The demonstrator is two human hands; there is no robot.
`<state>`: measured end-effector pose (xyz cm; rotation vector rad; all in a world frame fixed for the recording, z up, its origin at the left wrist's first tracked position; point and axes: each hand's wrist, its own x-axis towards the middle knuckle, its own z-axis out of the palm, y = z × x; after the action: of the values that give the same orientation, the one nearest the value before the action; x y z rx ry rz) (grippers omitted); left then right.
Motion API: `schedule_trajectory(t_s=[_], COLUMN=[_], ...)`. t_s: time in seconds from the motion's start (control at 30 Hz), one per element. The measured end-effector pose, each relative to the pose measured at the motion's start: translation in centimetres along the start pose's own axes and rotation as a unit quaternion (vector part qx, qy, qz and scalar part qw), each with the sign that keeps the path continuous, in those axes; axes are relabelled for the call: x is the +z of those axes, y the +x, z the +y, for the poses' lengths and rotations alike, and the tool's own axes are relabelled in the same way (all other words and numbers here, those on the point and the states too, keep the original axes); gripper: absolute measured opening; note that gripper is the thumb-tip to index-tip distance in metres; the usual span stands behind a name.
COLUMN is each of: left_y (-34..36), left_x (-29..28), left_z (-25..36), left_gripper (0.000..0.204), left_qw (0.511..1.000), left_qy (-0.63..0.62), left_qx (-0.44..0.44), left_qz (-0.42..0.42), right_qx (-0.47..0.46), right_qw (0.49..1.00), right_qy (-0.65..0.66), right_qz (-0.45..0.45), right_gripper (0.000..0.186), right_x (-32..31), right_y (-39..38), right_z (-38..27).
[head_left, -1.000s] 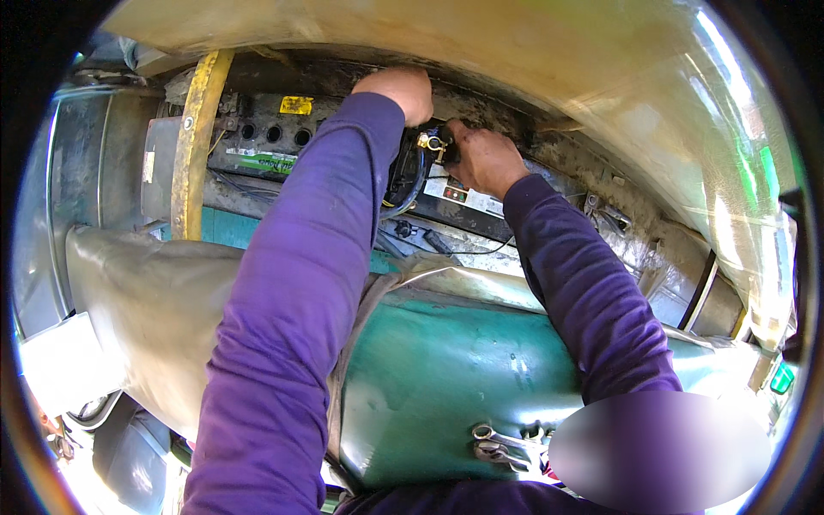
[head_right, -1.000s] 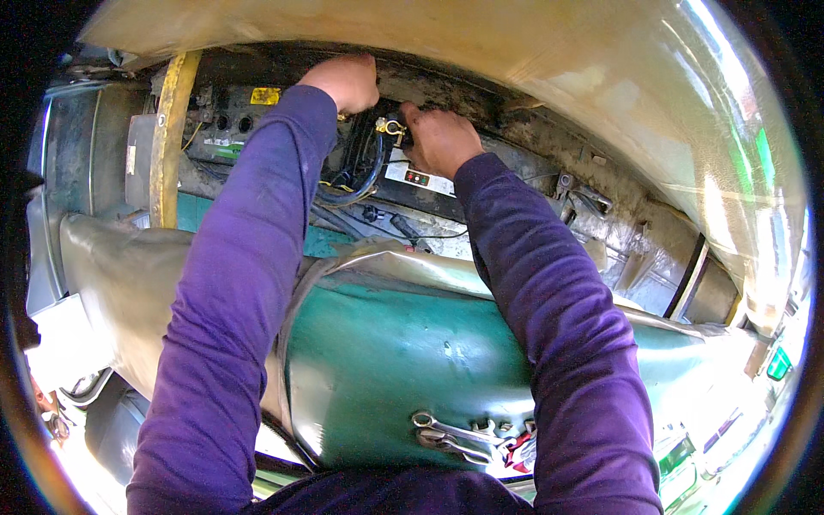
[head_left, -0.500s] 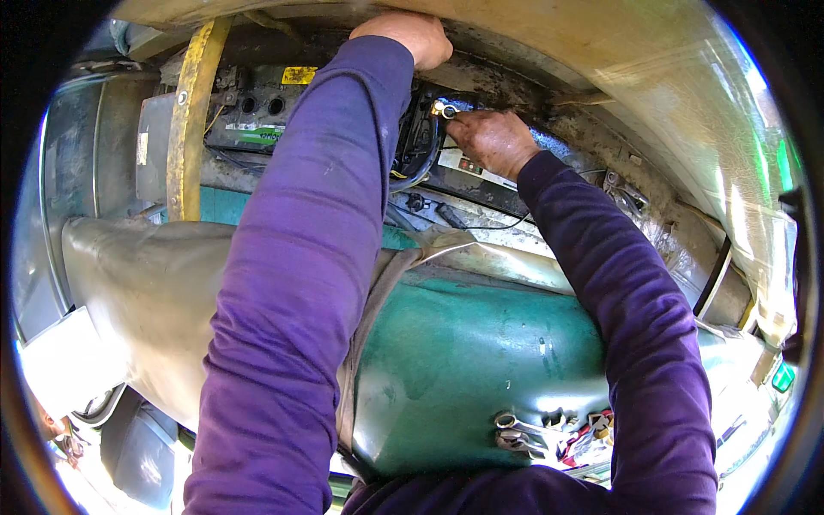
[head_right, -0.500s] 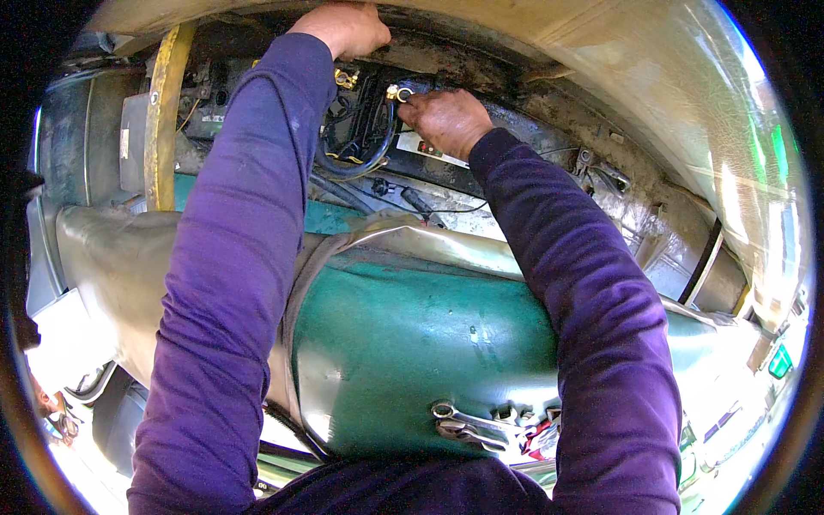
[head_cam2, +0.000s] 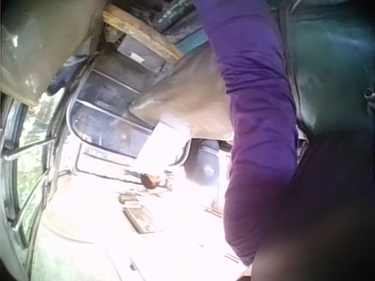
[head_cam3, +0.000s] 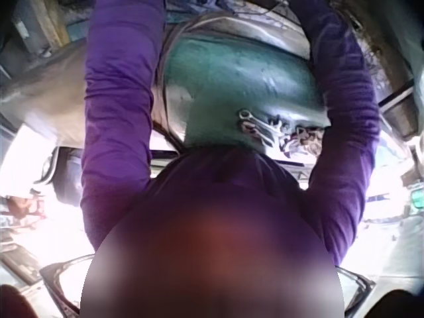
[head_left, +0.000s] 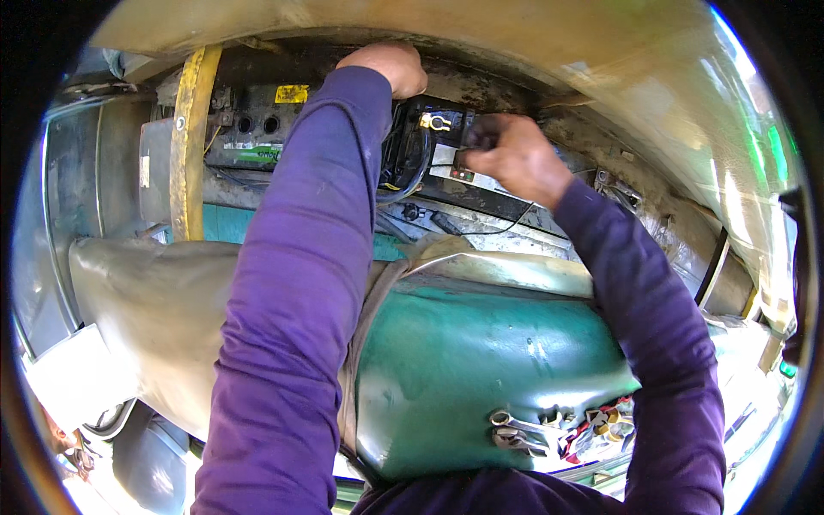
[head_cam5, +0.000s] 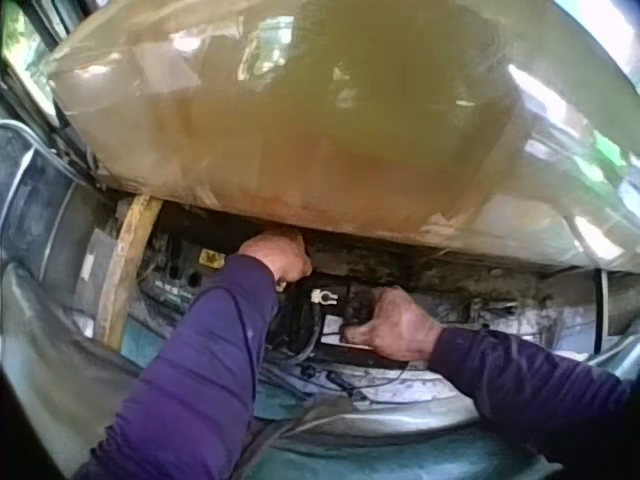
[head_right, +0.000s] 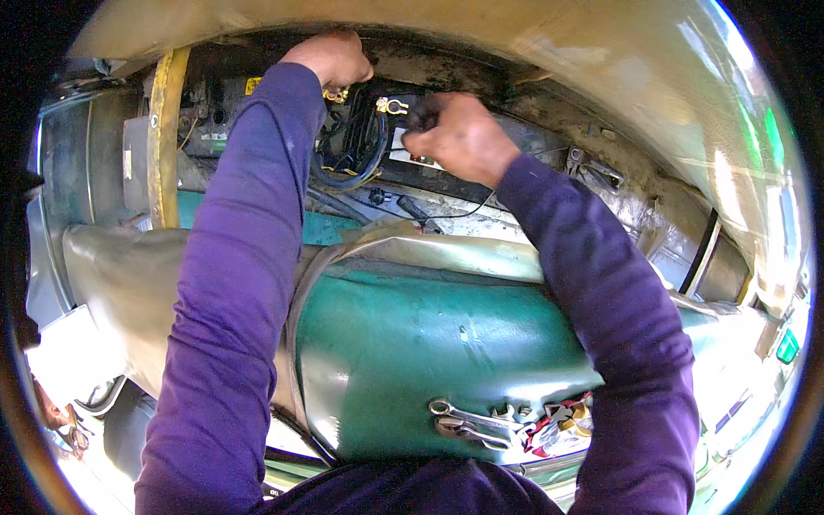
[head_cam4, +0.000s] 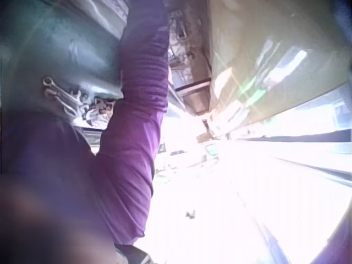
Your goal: The person works on a vehicle battery under the hood, using a wrench to tighten terminal bolts and adjusting wires. They repeatedly reach for tools on the hood and continue securing connections throughout the clip.
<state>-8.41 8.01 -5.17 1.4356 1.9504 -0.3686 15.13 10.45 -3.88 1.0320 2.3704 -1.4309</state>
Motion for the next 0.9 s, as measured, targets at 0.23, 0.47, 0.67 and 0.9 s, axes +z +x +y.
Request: schedule_trajectory(t_s=[0.23,0.47,0.67,0.9], left_y=[0.5,-2.4,-10.0,-9.5], left_x=[1.0,4.3,7.8,9.7], left_z=[-0.8,-2.3,1.3,5.3], left_gripper=[0.039,0.035,0.047,0.060], left_qw=[0.993,0.989,0.993,0.990], left_qy=[-0.045,-0.045,-0.100,0.100], left_qx=[-0.002,0.059,-0.061,0.073], left_qz=[-0.109,-0.128,0.022,-0.063], right_qx=[0.035,-0.078,-0.081,-0.093], right_qw=[0.997,0.990,0.995,0.994], right_qy=[0.039,-0.032,0.023,0.028], right_qz=[0.056,0.112,0.047,0.042], right_gripper=[0.036,0.039,0.041,0.045], right_x=[-4.8,-7.8,-8.1,-7.5], right_y=[-4.8,-4.9,-4.1,-3.4], right_z=[-0.9,-0.4,0.4,1.4])
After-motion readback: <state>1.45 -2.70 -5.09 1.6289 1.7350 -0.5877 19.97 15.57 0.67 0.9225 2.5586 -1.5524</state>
